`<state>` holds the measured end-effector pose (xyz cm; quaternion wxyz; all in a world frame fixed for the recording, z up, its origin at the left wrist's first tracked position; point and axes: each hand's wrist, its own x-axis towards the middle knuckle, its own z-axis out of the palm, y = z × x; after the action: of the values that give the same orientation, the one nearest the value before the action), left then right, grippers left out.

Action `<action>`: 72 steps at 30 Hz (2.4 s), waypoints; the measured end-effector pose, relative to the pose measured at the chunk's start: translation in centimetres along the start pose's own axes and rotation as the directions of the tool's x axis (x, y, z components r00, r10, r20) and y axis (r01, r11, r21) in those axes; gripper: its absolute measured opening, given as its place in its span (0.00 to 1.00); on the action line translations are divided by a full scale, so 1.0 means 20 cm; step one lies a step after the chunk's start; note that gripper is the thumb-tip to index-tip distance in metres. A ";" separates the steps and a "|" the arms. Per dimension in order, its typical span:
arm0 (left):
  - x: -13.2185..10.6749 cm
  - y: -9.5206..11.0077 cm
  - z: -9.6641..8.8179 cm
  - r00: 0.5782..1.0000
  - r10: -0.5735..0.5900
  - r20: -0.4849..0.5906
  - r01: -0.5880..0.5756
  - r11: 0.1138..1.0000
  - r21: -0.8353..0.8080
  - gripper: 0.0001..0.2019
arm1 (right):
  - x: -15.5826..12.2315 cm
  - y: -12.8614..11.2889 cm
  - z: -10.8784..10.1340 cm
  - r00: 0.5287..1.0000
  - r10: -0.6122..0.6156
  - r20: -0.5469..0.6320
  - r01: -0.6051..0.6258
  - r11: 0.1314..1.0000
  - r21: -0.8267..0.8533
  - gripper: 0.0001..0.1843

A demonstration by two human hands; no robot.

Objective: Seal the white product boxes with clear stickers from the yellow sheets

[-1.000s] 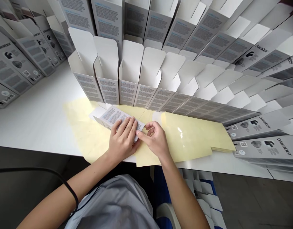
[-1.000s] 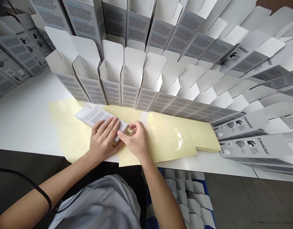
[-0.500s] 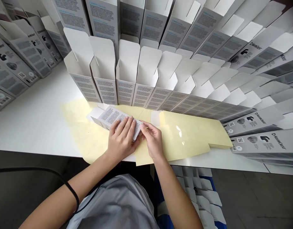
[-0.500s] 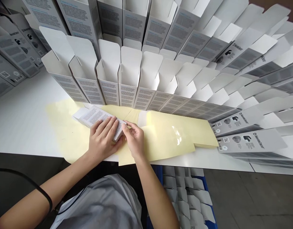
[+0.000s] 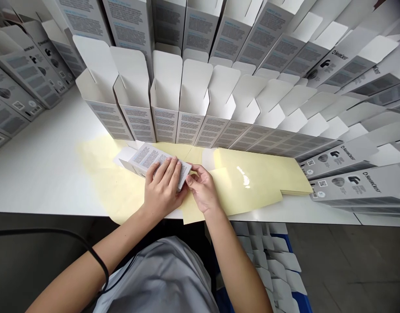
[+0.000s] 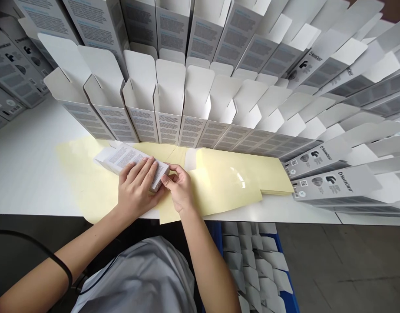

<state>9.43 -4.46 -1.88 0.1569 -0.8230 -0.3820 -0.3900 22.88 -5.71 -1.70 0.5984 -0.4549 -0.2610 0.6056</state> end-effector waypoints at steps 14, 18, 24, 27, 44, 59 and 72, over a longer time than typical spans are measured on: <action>-0.01 0.00 -0.01 1.000 0.022 -0.004 -0.022 1.000 0.010 0.28 | 0.04 0.01 0.04 0.993 -0.010 -0.121 0.015 0.999 0.038 0.18; 0.00 0.01 -0.01 1.000 0.018 -0.007 -0.018 1.000 0.014 0.27 | 0.02 0.00 0.04 0.993 -0.037 -0.110 0.041 0.998 0.040 0.20; -0.01 0.00 -0.01 1.000 0.012 -0.002 -0.012 1.000 -0.014 0.29 | -0.06 -0.04 0.03 0.997 -0.068 0.044 0.075 0.985 -0.156 0.30; -0.02 0.00 -0.01 1.000 -0.004 -0.004 0.004 1.000 -0.020 0.29 | -0.06 -0.04 0.04 0.997 -0.075 0.007 0.075 0.992 -0.097 0.23; -0.01 -0.05 -0.19 0.952 -0.304 -0.029 0.265 0.869 -0.419 0.36 | -0.05 -0.05 0.03 0.980 -0.200 0.024 0.191 0.890 -0.415 0.23; 0.06 0.03 -0.25 0.393 -0.736 0.551 0.733 -0.112 -0.671 0.40 | -0.25 -0.09 -0.02 0.959 -0.256 0.125 0.284 0.826 -0.487 0.22; 0.34 -0.15 -0.35 0.907 -0.269 0.324 0.376 0.173 -0.910 0.39 | -0.13 -0.76 0.10 0.786 -0.228 0.575 0.597 0.525 -0.607 0.47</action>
<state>6.35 -2.98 7.66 -0.4789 -0.6612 -0.2359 -0.5271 28.25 -5.53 12.79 0.4045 -0.4413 -0.7179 0.3553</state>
